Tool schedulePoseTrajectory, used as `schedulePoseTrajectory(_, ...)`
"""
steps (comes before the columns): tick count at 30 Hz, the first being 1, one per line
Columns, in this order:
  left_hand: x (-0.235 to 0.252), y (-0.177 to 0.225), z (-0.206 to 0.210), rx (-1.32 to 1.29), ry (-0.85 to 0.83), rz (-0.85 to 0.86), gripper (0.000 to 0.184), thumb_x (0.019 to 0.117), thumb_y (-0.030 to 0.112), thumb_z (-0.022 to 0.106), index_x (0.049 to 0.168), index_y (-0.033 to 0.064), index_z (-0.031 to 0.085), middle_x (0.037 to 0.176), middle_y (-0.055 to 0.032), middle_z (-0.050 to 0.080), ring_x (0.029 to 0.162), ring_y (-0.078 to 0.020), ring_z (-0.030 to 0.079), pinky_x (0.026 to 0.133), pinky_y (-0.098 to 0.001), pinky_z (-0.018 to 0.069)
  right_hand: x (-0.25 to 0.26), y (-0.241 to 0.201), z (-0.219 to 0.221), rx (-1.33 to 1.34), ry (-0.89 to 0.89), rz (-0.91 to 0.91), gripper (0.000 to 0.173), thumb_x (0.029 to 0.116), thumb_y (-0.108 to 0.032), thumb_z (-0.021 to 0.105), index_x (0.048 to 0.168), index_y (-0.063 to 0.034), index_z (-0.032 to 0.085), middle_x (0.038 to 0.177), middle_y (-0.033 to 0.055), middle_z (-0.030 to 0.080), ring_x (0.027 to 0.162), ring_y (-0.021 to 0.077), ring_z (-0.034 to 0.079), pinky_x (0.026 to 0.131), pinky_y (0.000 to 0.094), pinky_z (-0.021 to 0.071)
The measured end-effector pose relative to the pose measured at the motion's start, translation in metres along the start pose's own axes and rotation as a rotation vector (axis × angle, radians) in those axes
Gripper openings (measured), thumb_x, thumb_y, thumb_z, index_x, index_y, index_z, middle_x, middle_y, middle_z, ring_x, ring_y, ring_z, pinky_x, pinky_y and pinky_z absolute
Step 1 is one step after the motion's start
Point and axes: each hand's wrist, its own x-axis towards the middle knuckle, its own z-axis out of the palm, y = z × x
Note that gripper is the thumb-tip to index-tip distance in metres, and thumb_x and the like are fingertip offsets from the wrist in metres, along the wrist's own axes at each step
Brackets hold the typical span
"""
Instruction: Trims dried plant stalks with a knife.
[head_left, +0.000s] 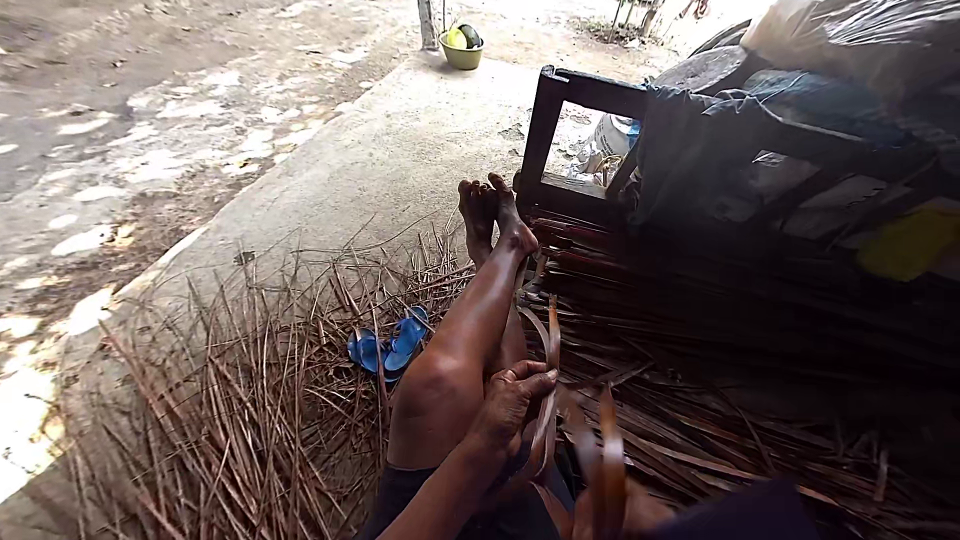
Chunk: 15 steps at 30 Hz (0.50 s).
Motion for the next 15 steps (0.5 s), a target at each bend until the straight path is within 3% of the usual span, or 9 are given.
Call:
schedulePoseTrajectory(2,-0.010,0.003,0.002,0.042,-0.178,-0.029,0.008,0.0986,-0.002,0.059,0.097,-0.0003,0.067,0.075,-0.0062,0.069,0.063,-0.0099,0.066,0.060,-0.0237,0.0572,0.018,0.000,-0.006,0.065,0.203,0.009,0.012,0.0970,-0.021,0.067,0.107,-0.0208,0.072,0.087,-0.0057,0.070,0.058,-0.0015,0.058,0.051,0.0169,0.0513)
schedulePoseTrajectory(4,-0.021,0.009,0.006,0.101,-0.357,-0.031,0.015,0.1034,0.004,0.053,0.105,0.0002,0.067,0.083,-0.0060,0.072,0.072,-0.0116,0.070,0.070,-0.0269,0.0604,0.041,0.004,-0.013,0.177,0.428,0.007,0.015,0.0904,-0.002,0.060,0.097,-0.0118,0.069,0.083,0.0021,0.073,0.047,0.0012,0.056,0.043,0.0175,0.0498)
schedulePoseTrajectory(6,-0.031,0.009,0.007,0.187,-0.489,0.034,0.023,0.1062,0.009,0.048,0.117,-0.0006,0.066,0.095,-0.0048,0.075,0.082,-0.0113,0.073,0.078,-0.0285,0.0620,0.058,0.012,-0.018,0.326,0.570,0.020,0.020,0.0902,0.008,0.045,0.093,-0.0020,0.062,0.077,0.0070,0.071,0.043,0.0033,0.055,0.040,0.0172,0.0482)
schedulePoseTrajectory(9,-0.043,-0.004,-0.001,0.454,-0.550,0.216,0.038,0.0963,0.020,0.066,0.129,-0.0007,0.064,0.111,-0.0017,0.069,0.093,-0.0046,0.068,0.083,-0.0223,0.0579,0.065,0.021,-0.022,0.470,0.691,0.077,0.024,0.0958,0.009,0.034,0.098,-0.0009,0.056,0.073,0.0074,0.071,0.042,0.0068,0.058,0.041,0.0197,0.0520)
schedulePoseTrajectory(12,-0.048,-0.024,-0.014,0.715,-0.509,0.361,0.049,0.0894,0.029,0.073,0.127,-0.0019,0.066,0.114,-0.0084,0.067,0.099,-0.0071,0.066,0.086,-0.0222,0.0556,0.059,0.031,-0.022,0.500,0.753,0.171,0.024,0.0982,0.007,0.032,0.099,-0.0014,0.055,0.076,0.0085,0.071,0.040,0.0083,0.056,0.038,0.0222,0.0514)
schedulePoseTrajectory(15,-0.048,-0.043,-0.022,0.853,-0.394,0.561,0.027,0.0925,0.017,0.061,0.108,-0.0020,0.073,0.094,-0.0081,0.067,0.085,-0.0072,0.063,0.076,-0.0208,0.0514,0.052,0.039,-0.021,0.510,0.749,0.228,0.024,0.0979,0.006,0.034,0.097,-0.0003,0.057,0.072,0.0087,0.069,0.039,0.0087,0.055,0.037,0.0225,0.0495)
